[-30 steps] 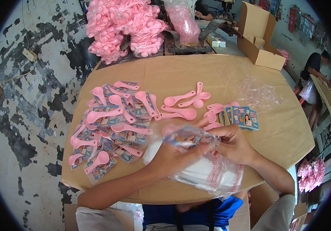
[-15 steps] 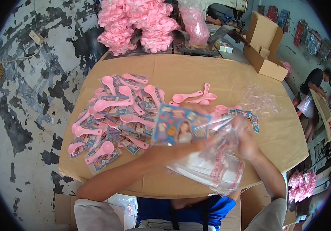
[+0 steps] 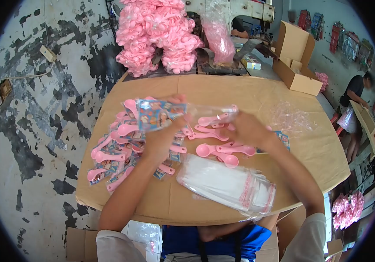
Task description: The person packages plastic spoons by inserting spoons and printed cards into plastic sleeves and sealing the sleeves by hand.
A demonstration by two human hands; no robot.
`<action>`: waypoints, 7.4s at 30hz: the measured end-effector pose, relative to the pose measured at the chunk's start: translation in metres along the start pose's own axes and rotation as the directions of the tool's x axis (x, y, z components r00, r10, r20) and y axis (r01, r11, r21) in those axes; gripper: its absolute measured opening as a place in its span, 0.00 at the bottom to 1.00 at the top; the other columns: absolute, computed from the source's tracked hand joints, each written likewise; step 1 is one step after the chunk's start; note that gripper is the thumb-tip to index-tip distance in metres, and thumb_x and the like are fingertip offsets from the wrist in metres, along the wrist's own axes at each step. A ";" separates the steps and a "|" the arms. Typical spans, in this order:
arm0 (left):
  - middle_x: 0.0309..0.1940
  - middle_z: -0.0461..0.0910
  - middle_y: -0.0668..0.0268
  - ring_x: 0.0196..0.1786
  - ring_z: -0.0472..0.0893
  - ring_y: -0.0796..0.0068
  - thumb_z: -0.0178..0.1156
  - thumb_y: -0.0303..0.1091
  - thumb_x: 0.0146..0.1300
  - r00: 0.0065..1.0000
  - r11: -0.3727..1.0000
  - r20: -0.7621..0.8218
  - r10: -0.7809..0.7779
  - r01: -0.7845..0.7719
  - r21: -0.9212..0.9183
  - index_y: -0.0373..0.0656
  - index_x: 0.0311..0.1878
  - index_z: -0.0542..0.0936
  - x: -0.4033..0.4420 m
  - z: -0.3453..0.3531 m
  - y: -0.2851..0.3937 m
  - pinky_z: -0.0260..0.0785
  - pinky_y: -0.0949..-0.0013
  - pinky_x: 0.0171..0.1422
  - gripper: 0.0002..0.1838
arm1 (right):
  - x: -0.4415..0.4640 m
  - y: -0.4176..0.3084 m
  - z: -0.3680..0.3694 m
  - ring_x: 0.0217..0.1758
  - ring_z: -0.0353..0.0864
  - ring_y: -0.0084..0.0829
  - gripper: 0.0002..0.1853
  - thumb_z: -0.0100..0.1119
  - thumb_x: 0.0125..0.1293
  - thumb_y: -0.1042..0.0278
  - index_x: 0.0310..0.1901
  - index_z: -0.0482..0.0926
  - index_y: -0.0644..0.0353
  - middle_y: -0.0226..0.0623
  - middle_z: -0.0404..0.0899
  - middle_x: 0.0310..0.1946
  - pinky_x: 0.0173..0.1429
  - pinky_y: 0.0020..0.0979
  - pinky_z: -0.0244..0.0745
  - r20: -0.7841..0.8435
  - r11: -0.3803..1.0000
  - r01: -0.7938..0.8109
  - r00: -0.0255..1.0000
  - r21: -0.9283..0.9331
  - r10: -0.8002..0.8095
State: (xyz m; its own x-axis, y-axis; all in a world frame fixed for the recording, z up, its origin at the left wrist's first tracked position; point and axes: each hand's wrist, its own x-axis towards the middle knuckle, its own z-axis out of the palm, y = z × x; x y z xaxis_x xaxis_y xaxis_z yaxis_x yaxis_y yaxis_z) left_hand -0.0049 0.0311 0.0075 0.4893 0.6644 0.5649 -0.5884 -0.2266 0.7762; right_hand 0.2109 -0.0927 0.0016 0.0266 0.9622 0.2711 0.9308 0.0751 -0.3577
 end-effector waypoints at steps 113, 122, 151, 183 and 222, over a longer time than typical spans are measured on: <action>0.30 0.79 0.51 0.30 0.80 0.69 0.40 0.26 0.74 0.712 0.805 0.535 -0.455 0.072 0.590 0.36 0.71 0.60 -0.063 0.054 0.013 0.69 0.66 0.35 0.23 | -0.063 -0.045 -0.020 0.33 0.74 0.31 0.10 0.66 0.45 0.71 0.29 0.74 0.59 0.34 0.73 0.25 0.45 0.37 0.70 -0.449 0.934 0.221 0.830 -0.281 -0.331; 0.53 0.77 0.60 0.50 0.82 0.74 0.43 0.41 0.77 0.755 0.762 0.164 -0.634 0.647 -0.029 0.36 0.65 0.66 -0.046 0.042 -0.006 0.79 0.71 0.50 0.22 | -0.119 0.107 -0.131 0.32 0.72 0.23 0.09 0.46 0.64 0.75 0.36 0.79 0.59 0.30 0.76 0.30 0.41 0.28 0.69 -0.021 0.335 0.036 0.999 0.942 -0.048; 0.48 0.81 0.64 0.40 0.80 0.86 0.41 0.39 0.78 0.924 0.932 0.145 -0.353 0.334 0.138 0.35 0.64 0.70 -0.064 0.058 -0.005 0.73 0.82 0.40 0.21 | -0.070 -0.059 0.003 0.36 0.78 0.12 0.14 0.57 0.67 0.80 0.54 0.79 0.61 0.32 0.84 0.35 0.40 0.19 0.74 -0.049 0.585 -0.092 0.974 0.805 0.220; 0.28 0.68 0.71 0.33 0.70 0.85 0.55 0.26 0.66 0.776 0.942 0.538 -0.328 0.223 0.253 0.39 0.32 0.73 -0.030 0.016 -0.016 0.66 0.75 0.39 0.06 | -0.062 -0.012 -0.009 0.31 0.79 0.27 0.11 0.61 0.48 0.84 0.32 0.87 0.58 0.30 0.83 0.23 0.49 0.33 0.67 -0.256 0.819 0.290 0.950 0.496 -0.181; 0.23 0.77 0.71 0.23 0.78 0.75 0.62 0.48 0.65 0.450 0.770 0.811 -0.373 -0.338 0.541 0.44 0.34 0.77 -0.063 0.047 -0.004 0.69 0.70 0.28 0.17 | -0.079 -0.025 -0.050 0.29 0.80 0.41 0.09 0.56 0.69 0.65 0.38 0.80 0.61 0.45 0.79 0.26 0.36 0.40 0.71 0.039 0.968 -0.047 0.998 0.247 0.039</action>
State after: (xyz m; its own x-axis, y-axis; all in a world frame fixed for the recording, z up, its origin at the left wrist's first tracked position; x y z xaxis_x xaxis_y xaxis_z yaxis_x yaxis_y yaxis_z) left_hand -0.0032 -0.0437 -0.0178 0.9619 -0.1943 0.1921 -0.2700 -0.7845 0.5582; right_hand 0.2035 -0.1841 0.0338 0.0485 0.9739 0.2219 0.8096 0.0918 -0.5798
